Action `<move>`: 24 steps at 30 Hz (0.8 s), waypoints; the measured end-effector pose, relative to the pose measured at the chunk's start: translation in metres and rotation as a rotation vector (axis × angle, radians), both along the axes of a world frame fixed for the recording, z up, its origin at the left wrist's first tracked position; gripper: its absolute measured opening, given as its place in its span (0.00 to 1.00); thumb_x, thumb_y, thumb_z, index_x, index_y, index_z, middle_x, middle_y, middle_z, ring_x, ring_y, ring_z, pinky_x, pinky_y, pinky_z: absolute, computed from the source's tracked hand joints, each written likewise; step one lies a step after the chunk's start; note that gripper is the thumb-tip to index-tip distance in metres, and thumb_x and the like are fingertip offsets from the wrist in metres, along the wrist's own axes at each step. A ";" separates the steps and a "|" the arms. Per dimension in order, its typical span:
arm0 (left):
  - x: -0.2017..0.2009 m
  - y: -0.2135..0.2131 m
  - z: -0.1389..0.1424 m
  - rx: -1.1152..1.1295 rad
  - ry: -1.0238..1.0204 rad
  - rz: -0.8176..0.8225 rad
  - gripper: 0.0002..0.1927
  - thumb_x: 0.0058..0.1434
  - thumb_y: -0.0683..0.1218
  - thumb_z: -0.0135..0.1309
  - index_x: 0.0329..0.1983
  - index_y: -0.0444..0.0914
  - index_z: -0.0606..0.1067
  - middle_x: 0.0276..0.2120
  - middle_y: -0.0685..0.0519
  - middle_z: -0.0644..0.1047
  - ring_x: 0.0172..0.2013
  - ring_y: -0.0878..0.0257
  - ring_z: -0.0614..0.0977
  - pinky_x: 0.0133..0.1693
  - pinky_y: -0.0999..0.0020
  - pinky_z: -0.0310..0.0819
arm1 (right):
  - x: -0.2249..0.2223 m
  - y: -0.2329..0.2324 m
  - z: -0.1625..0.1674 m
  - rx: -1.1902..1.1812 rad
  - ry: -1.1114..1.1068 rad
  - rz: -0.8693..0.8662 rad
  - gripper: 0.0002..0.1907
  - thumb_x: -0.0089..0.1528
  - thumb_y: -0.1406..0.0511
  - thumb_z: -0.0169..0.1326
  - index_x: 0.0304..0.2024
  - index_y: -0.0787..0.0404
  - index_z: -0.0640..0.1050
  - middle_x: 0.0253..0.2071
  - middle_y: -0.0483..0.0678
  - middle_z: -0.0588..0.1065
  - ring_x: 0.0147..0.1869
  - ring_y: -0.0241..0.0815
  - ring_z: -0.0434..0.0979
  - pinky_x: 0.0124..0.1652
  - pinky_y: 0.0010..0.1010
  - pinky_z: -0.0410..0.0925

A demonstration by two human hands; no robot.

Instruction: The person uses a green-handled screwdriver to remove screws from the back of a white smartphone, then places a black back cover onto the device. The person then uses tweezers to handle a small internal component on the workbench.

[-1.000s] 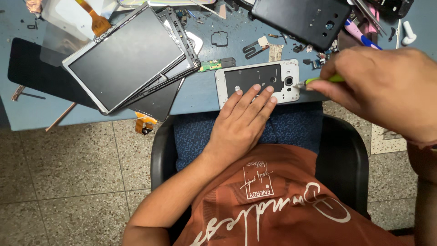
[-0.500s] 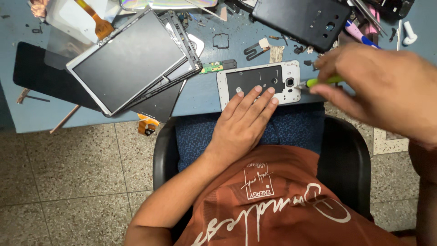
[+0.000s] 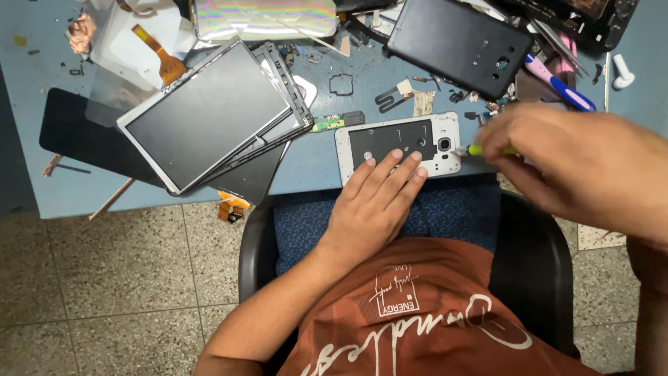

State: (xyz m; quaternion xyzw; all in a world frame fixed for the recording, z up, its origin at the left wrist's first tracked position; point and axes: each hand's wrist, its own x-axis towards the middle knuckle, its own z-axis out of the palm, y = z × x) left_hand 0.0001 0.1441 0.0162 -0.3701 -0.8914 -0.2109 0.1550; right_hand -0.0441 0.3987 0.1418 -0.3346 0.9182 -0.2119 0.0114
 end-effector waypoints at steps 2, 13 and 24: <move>-0.001 0.000 0.000 0.008 0.005 0.001 0.18 0.71 0.44 0.54 0.63 0.40 0.76 0.66 0.53 0.73 0.66 0.58 0.73 0.68 0.58 0.62 | 0.002 0.001 0.000 0.016 -0.024 -0.027 0.11 0.57 0.63 0.60 0.38 0.60 0.75 0.37 0.46 0.79 0.40 0.46 0.82 0.34 0.34 0.74; -0.001 0.000 0.000 0.001 0.012 0.000 0.18 0.70 0.44 0.55 0.63 0.40 0.76 0.66 0.53 0.73 0.66 0.58 0.73 0.68 0.57 0.61 | 0.004 0.006 -0.006 0.004 0.011 0.008 0.12 0.55 0.64 0.59 0.38 0.61 0.74 0.40 0.47 0.80 0.41 0.45 0.83 0.34 0.31 0.75; 0.000 -0.001 -0.005 -0.014 0.022 -0.003 0.19 0.70 0.45 0.56 0.64 0.40 0.76 0.66 0.53 0.73 0.67 0.58 0.72 0.69 0.57 0.59 | 0.008 0.008 -0.013 0.065 0.095 -0.056 0.13 0.57 0.62 0.61 0.38 0.61 0.74 0.40 0.48 0.81 0.41 0.44 0.84 0.33 0.30 0.74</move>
